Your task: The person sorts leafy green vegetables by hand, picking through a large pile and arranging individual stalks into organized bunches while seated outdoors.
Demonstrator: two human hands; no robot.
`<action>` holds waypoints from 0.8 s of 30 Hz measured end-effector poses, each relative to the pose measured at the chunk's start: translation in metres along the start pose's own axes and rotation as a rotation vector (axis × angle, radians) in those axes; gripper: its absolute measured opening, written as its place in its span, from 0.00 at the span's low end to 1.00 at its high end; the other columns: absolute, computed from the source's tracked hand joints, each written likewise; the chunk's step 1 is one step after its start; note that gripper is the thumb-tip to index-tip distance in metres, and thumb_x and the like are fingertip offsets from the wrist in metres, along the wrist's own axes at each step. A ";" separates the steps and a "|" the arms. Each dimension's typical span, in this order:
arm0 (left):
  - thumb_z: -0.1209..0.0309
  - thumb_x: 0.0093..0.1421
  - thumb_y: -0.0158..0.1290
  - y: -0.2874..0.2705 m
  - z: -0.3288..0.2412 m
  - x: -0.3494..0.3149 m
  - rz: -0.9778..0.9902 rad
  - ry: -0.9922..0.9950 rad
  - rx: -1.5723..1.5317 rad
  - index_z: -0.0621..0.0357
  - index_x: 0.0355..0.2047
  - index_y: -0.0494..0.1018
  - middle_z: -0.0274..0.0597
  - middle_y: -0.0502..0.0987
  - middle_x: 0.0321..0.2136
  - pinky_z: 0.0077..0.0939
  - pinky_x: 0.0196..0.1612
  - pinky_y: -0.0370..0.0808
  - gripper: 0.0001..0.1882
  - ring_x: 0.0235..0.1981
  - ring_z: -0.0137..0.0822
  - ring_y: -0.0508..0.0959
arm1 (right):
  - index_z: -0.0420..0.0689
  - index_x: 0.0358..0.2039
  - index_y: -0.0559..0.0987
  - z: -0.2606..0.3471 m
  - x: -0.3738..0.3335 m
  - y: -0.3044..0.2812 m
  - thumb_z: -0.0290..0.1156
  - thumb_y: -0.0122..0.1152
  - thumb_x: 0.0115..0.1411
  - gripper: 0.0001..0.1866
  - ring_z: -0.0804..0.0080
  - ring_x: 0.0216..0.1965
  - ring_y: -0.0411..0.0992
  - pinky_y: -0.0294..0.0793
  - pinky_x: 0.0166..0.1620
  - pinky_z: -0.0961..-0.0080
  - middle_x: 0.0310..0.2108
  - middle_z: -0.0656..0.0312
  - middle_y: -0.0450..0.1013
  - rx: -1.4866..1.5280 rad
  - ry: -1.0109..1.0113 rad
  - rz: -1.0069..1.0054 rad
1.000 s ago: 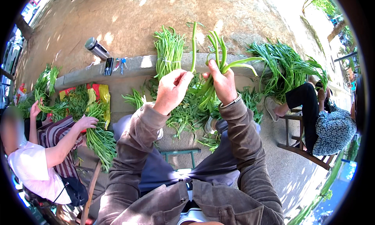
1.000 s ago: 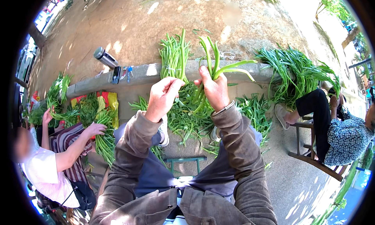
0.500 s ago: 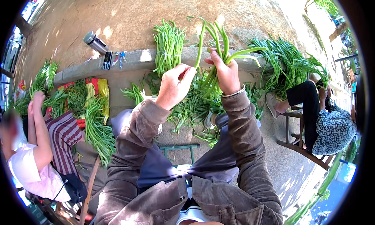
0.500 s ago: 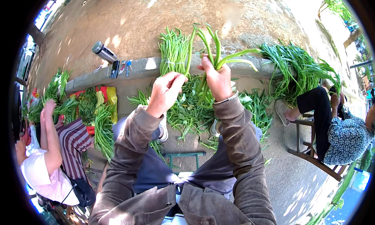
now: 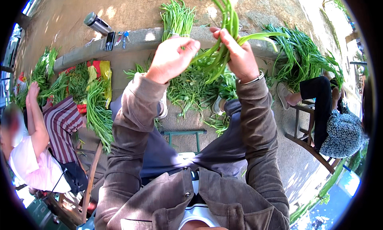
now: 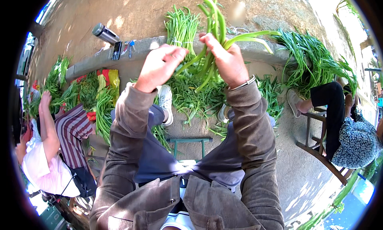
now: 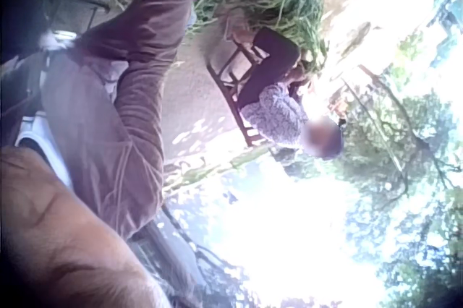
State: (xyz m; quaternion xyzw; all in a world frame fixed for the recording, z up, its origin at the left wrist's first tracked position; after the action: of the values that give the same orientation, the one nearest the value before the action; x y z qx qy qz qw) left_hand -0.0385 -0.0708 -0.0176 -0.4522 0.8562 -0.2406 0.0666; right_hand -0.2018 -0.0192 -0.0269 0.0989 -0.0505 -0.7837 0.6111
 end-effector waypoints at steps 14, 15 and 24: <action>0.64 0.61 0.47 0.028 -0.007 -0.002 0.199 -0.148 -0.529 0.65 0.37 0.73 0.31 0.74 0.33 0.15 0.44 0.65 0.15 0.38 0.20 0.70 | 0.38 0.36 0.71 0.004 -0.007 -0.001 0.35 0.47 0.62 0.12 0.70 0.33 0.73 0.72 0.37 0.77 0.29 0.61 0.71 0.293 0.203 0.123; 0.64 0.62 0.46 0.030 -0.011 -0.001 0.223 -0.131 -0.562 0.65 0.36 0.73 0.31 0.74 0.33 0.15 0.45 0.65 0.15 0.38 0.20 0.70 | 0.39 0.36 0.72 0.005 -0.008 0.003 0.35 0.48 0.62 0.12 0.72 0.33 0.73 0.72 0.37 0.78 0.29 0.62 0.72 0.303 0.200 0.145; 0.58 0.62 0.43 0.045 -0.021 -0.003 0.472 -0.211 -0.855 0.61 0.36 0.71 0.29 0.70 0.25 0.13 0.31 0.65 0.17 0.28 0.18 0.68 | 0.38 0.39 0.75 -0.005 -0.007 0.027 0.37 0.51 0.60 0.15 0.77 0.33 0.71 0.72 0.37 0.79 0.34 0.62 0.73 0.334 0.177 0.121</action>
State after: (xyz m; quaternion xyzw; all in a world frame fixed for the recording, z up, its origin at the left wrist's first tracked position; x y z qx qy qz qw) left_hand -0.0766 -0.0399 -0.0210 -0.2549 0.9458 0.2005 0.0140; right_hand -0.1732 -0.0190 -0.0255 0.2644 -0.1319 -0.7144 0.6343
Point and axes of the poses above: each hand's wrist, its own x-axis towards the middle knuckle, its own y-axis out of the palm, z = x × y, the point moved 6 cm from there along x, towards the middle knuckle
